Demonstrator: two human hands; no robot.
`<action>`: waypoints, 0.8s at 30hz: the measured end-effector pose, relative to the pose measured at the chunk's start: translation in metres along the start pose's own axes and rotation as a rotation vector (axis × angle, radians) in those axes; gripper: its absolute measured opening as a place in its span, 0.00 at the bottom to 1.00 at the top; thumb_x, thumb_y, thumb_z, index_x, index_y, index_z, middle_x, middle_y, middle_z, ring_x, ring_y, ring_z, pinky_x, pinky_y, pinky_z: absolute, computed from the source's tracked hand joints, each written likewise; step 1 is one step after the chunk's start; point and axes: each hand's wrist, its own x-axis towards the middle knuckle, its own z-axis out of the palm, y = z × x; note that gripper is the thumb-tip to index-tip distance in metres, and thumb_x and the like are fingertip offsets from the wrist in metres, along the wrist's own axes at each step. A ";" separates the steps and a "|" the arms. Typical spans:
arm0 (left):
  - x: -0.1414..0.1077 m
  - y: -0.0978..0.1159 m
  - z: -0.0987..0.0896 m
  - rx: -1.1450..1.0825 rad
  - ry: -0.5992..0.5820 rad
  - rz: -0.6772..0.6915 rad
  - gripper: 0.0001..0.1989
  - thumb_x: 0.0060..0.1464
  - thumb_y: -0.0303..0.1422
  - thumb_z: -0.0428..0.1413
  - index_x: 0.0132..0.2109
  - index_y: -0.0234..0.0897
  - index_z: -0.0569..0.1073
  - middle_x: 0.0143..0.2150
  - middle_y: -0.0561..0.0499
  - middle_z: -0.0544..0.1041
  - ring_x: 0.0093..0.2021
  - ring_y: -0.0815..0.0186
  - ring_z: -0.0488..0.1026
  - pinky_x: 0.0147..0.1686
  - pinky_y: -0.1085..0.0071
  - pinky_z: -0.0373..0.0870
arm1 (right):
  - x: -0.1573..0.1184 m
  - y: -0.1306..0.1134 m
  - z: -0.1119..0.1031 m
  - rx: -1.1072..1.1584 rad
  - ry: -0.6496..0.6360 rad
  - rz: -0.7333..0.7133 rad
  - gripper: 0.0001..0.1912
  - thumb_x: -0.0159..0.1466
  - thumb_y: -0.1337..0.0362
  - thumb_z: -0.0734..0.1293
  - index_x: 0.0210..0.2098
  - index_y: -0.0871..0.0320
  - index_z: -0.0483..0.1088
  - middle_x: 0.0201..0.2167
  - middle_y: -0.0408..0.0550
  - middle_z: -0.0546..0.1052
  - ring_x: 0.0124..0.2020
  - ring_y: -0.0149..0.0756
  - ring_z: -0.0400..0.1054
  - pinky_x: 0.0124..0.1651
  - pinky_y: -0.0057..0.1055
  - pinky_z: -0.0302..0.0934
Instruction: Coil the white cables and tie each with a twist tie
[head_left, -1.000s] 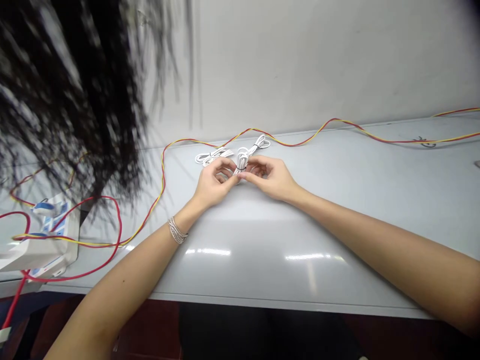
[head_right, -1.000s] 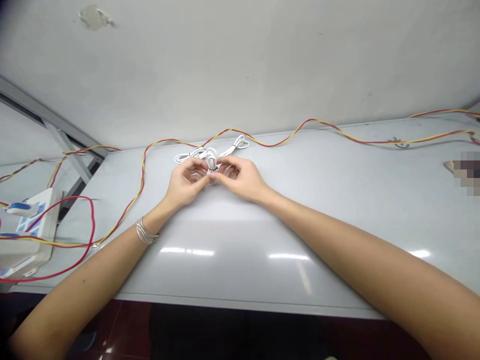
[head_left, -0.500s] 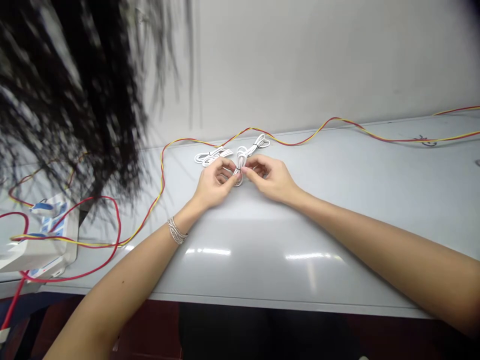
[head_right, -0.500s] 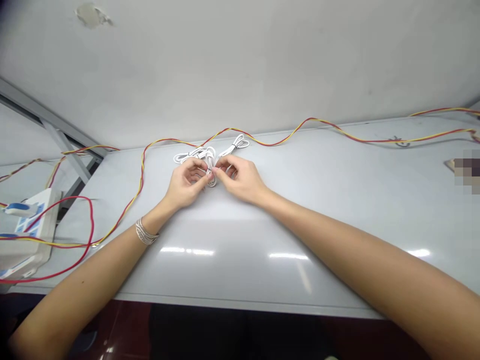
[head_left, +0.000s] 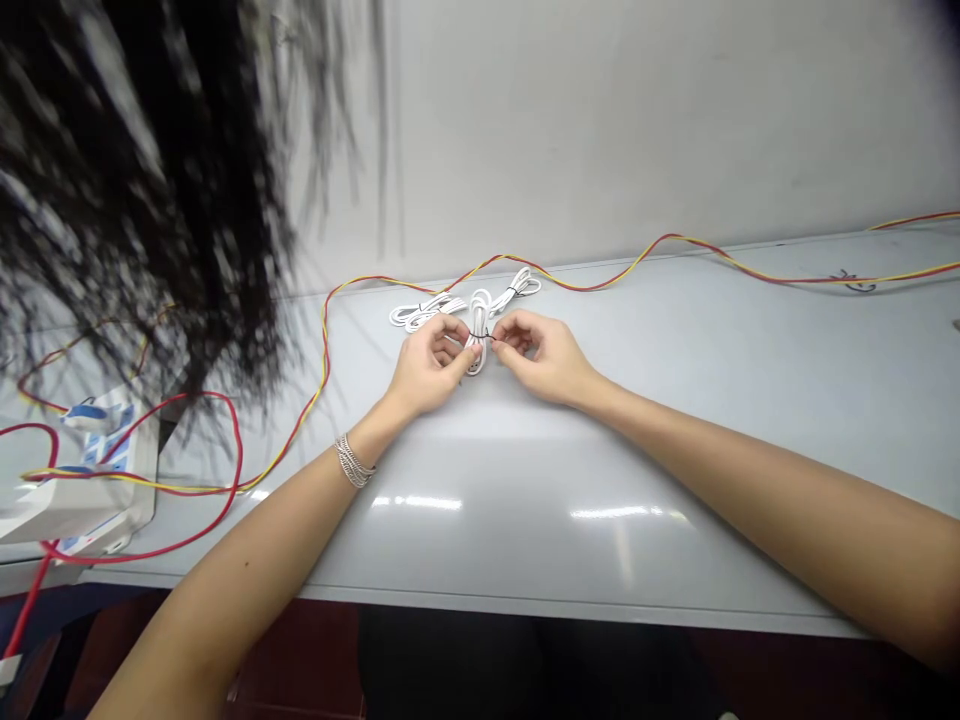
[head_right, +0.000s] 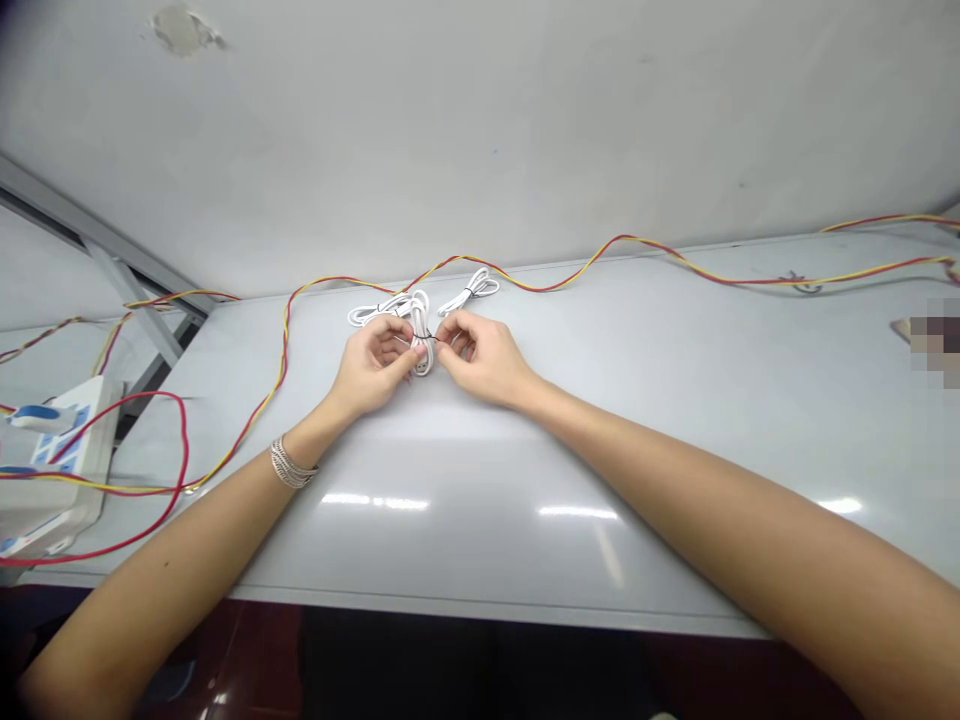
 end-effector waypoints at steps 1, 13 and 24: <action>0.000 0.000 0.000 0.004 0.005 -0.003 0.16 0.51 0.40 0.65 0.38 0.37 0.67 0.24 0.55 0.70 0.20 0.72 0.69 0.19 0.76 0.66 | 0.000 0.000 0.000 0.000 0.001 0.002 0.03 0.58 0.65 0.67 0.32 0.58 0.69 0.28 0.44 0.74 0.27 0.31 0.66 0.32 0.31 0.61; 0.006 0.000 -0.001 -0.105 -0.002 -0.028 0.14 0.50 0.37 0.65 0.37 0.34 0.71 0.30 0.52 0.73 0.26 0.71 0.72 0.23 0.76 0.71 | -0.001 0.002 0.000 -0.031 0.017 -0.072 0.07 0.59 0.66 0.68 0.38 0.58 0.71 0.33 0.46 0.76 0.27 0.31 0.67 0.32 0.32 0.63; 0.006 0.000 -0.004 -0.185 -0.033 -0.065 0.14 0.45 0.35 0.67 0.38 0.33 0.74 0.30 0.50 0.76 0.28 0.70 0.73 0.26 0.75 0.70 | -0.003 0.002 -0.001 -0.154 0.075 -0.206 0.11 0.62 0.67 0.68 0.45 0.54 0.75 0.41 0.48 0.73 0.31 0.32 0.69 0.35 0.32 0.66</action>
